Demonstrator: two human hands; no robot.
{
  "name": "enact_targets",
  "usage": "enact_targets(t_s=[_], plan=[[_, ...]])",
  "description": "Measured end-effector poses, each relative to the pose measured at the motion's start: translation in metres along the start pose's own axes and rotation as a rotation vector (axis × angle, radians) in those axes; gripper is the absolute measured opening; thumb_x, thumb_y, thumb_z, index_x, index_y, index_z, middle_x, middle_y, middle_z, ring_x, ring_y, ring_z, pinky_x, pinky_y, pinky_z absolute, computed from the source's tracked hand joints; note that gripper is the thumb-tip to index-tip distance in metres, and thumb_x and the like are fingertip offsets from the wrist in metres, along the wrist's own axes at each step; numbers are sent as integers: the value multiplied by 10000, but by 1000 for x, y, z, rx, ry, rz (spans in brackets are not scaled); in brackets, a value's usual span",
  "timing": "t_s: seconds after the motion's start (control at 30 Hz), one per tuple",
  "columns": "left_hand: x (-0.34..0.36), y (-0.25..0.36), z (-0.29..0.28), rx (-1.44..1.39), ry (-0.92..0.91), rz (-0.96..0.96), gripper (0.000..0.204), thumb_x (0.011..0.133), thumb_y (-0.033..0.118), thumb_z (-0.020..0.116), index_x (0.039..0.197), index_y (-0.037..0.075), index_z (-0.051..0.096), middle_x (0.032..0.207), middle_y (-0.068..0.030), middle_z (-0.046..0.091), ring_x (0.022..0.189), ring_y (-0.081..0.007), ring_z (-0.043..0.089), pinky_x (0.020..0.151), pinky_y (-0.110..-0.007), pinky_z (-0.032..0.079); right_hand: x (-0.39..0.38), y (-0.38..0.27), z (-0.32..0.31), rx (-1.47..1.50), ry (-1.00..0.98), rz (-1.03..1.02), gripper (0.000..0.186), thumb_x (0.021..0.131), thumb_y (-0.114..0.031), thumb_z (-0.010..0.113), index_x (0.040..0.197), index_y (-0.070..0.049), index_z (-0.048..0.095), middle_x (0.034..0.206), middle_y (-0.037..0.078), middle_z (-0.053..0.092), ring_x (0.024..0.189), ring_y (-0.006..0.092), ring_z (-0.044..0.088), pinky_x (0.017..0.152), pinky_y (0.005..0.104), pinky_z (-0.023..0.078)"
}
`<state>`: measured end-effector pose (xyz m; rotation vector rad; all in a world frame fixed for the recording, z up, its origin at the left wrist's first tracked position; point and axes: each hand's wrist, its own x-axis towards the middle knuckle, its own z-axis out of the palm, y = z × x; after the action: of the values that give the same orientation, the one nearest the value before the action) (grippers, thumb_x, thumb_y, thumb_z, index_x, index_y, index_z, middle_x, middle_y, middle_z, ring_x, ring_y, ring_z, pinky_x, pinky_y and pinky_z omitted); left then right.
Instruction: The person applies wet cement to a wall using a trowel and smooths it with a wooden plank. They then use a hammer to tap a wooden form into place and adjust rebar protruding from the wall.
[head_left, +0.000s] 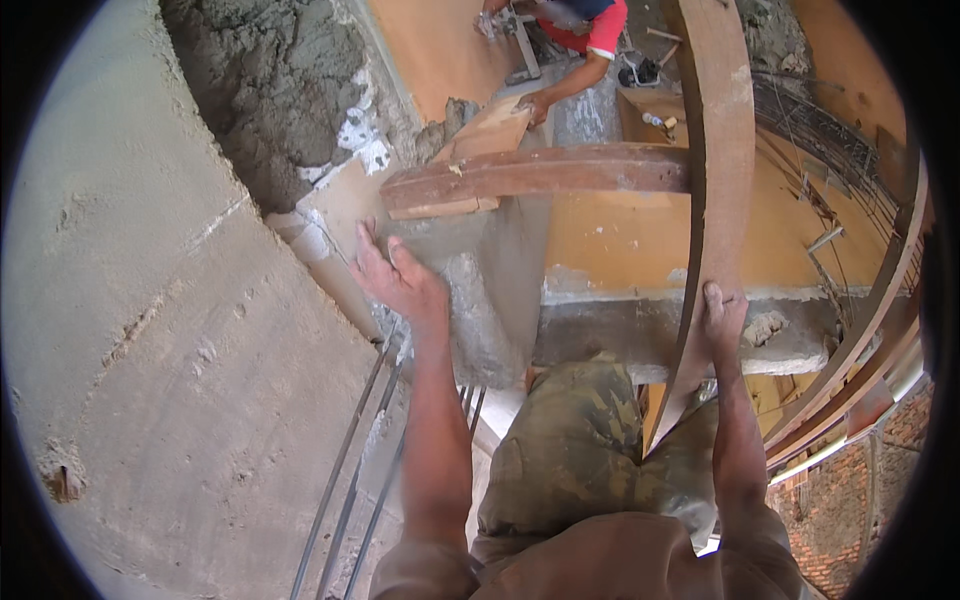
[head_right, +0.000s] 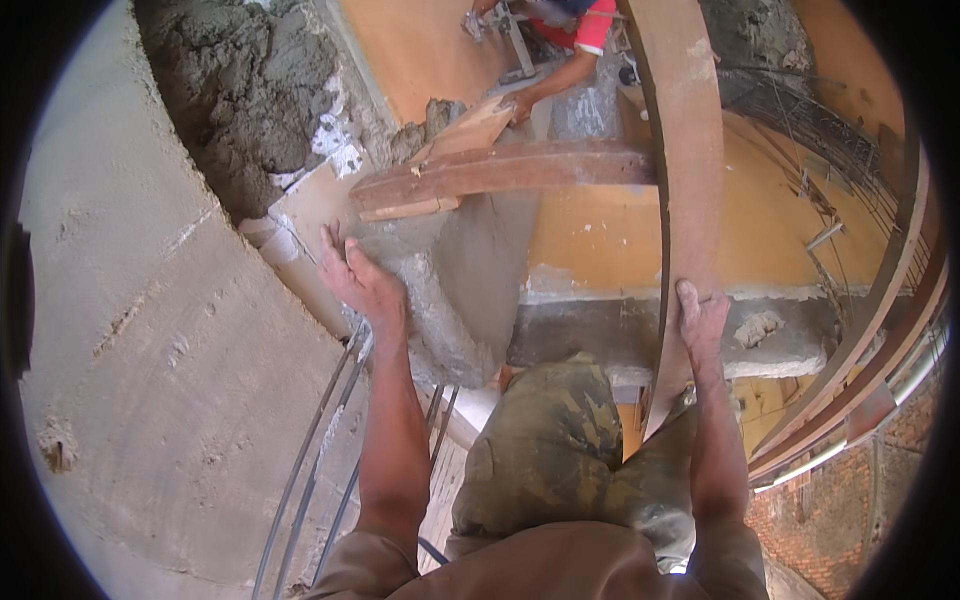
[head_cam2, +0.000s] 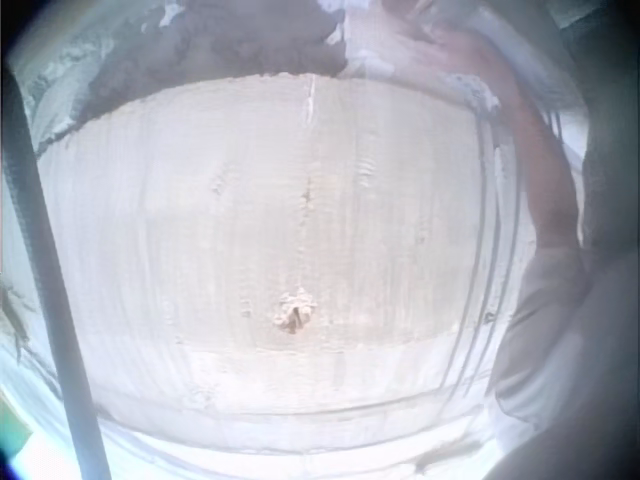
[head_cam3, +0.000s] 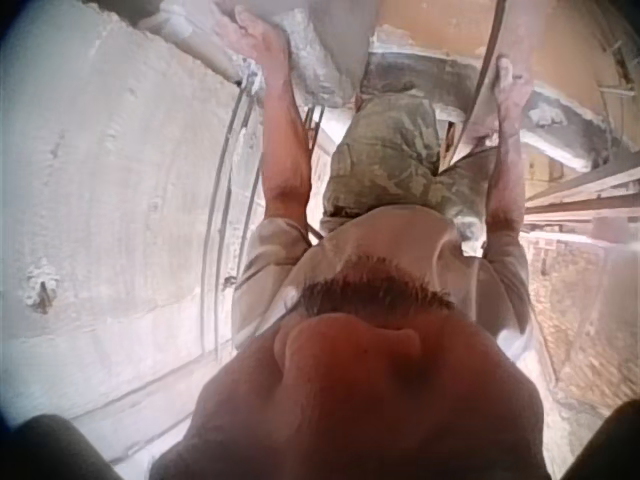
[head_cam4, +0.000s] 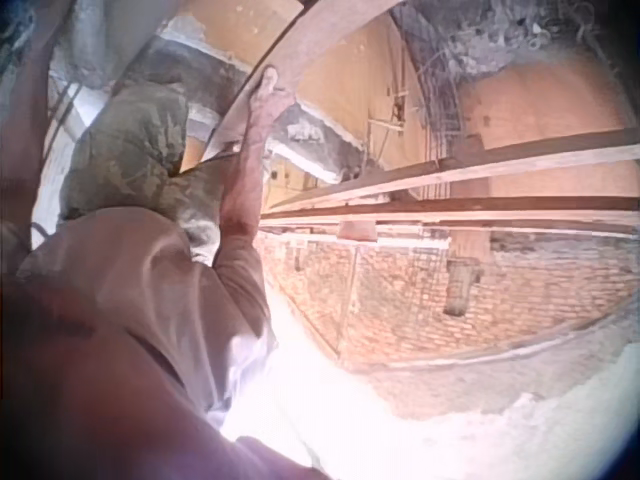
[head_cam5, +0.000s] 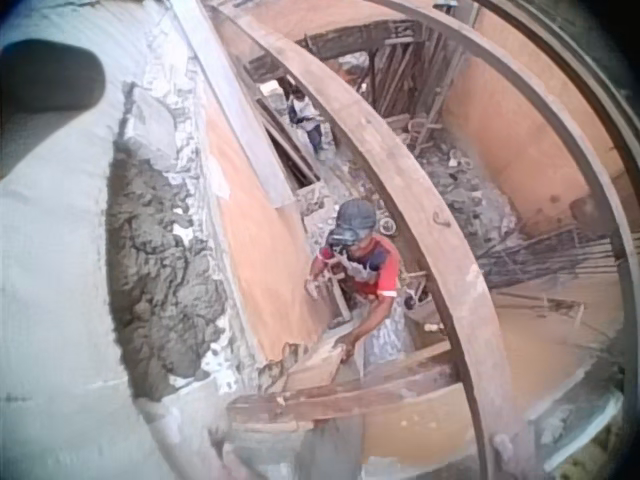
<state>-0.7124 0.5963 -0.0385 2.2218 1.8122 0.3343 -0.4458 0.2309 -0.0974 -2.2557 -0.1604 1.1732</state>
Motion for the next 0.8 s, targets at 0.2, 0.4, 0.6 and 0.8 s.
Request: enact_targets(t_s=[0.2,0.4,0.6,0.8], plan=[[3,4,-3,79,-36,0,492,944,178,491,1363,-81,474,1330,-214,589,1248,-341,523,1117,-509,232,-11,0,5,93,62,-43,562,891,-419,689,1190,51,614,1006,185,710,939,262,657,857,380,500],[3,1,-5,132,-49,-19,493,942,186,491,1360,-75,480,1329,-217,586,1252,-333,517,1116,-498,236,-6,15,-31,-20,28,101,552,909,-424,663,1183,54,625,1030,167,704,956,257,640,880,374,486],[3,4,-1,93,-25,-5,472,948,168,477,1346,-85,489,1308,-224,597,1204,-356,528,1077,-478,285,18,23,-73,47,100,-111,591,927,-468,610,1149,79,627,1008,178,702,921,267,639,846,386,486],[2,8,-3,62,4,46,453,963,162,457,1332,-98,495,1283,-235,605,1200,-365,530,1066,-471,294,21,29,-73,-167,171,-207,571,958,-469,533,1096,79,612,927,225,670,843,310,630,778,407,482]])
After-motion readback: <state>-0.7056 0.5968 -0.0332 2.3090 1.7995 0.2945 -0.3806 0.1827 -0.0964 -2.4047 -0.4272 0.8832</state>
